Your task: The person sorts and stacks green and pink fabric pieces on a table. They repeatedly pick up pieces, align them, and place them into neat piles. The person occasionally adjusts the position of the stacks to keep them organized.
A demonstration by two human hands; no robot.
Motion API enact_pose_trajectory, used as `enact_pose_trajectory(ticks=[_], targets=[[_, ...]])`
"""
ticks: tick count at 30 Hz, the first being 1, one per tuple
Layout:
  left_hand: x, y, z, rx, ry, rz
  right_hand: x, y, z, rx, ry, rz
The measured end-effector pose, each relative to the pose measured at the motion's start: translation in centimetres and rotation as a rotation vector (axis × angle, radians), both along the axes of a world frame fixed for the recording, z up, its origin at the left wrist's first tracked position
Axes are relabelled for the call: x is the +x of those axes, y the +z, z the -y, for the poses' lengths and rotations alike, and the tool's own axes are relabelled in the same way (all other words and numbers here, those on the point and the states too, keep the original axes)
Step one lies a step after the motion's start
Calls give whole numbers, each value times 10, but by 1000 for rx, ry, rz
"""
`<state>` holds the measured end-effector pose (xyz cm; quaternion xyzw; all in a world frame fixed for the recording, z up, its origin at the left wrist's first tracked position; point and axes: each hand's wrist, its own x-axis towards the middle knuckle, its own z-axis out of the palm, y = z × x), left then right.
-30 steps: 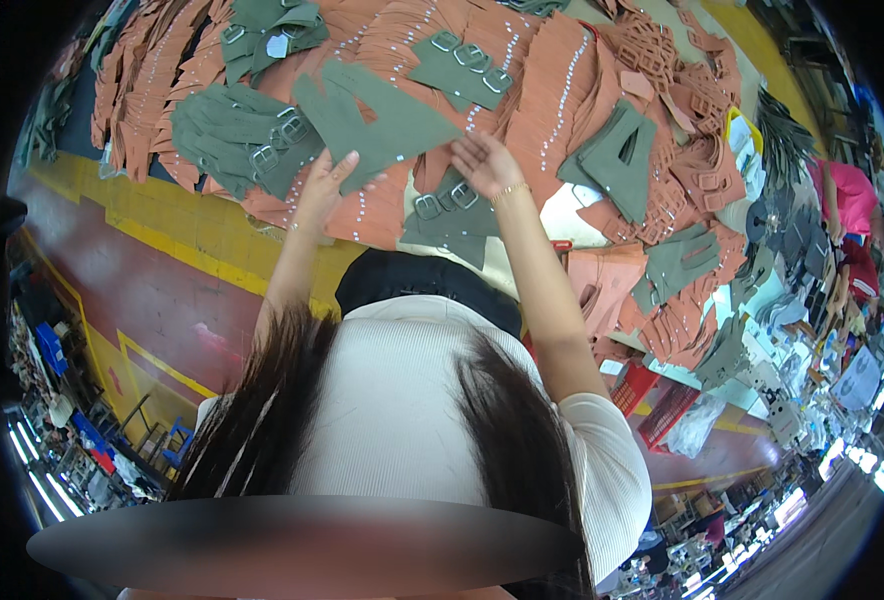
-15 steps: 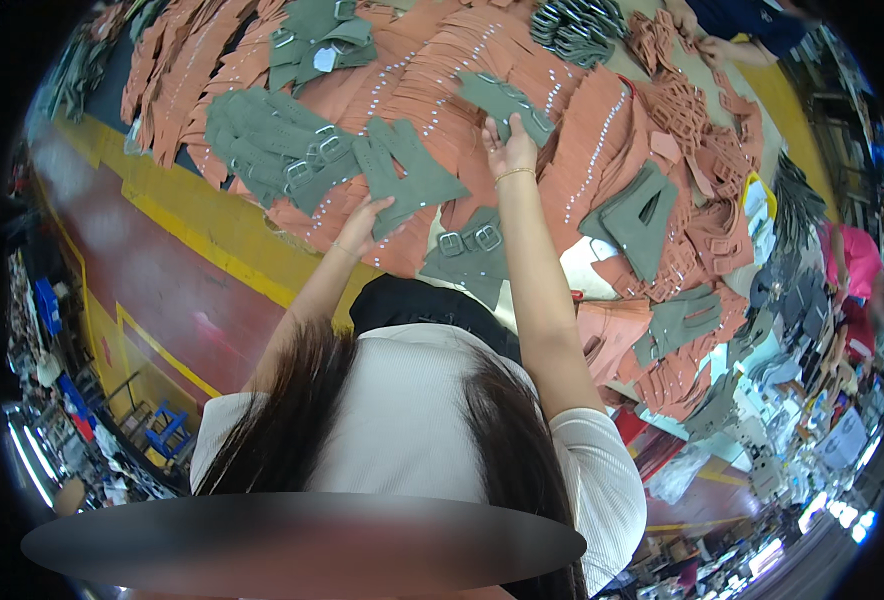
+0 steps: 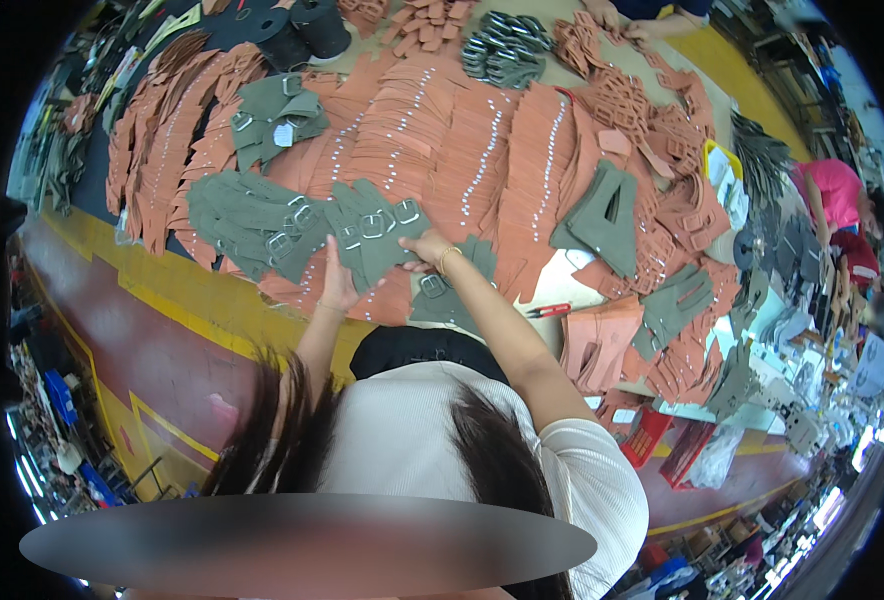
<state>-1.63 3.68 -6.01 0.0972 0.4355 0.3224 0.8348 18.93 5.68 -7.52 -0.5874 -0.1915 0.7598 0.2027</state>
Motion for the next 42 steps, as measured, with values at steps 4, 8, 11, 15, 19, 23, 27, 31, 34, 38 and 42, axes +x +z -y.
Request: enact_pose_trajectory(ticks=[4,8,11,15,19,23,27,31,34,38,42], targets=[[1,-7,0,68,-115,-230,1,-21,-2,45,144,114],[6,-13,1,150,-113,-367,2,-20,-1,111,218,193],[9,-8,6,255,-45,-393,6,-12,6,154,179,119],[0,10,24,498,12,-483,18,6,30,251,109,-87],[-29,26,39,627,190,-635,29,22,55,243,94,-71],[-58,16,33,414,422,-623,33,19,77,219,155,16],[-77,-17,19,253,291,-1044,26,11,92,201,218,93],[-87,-35,13,390,104,-1404,13,22,88,317,301,173],[-93,-32,13,262,-84,-1468,3,63,80,510,399,332],[-97,-36,17,81,-62,-1212,-1,172,58,1040,657,604],[-106,-52,21,-34,-127,-1179,-5,312,73,1576,735,838]])
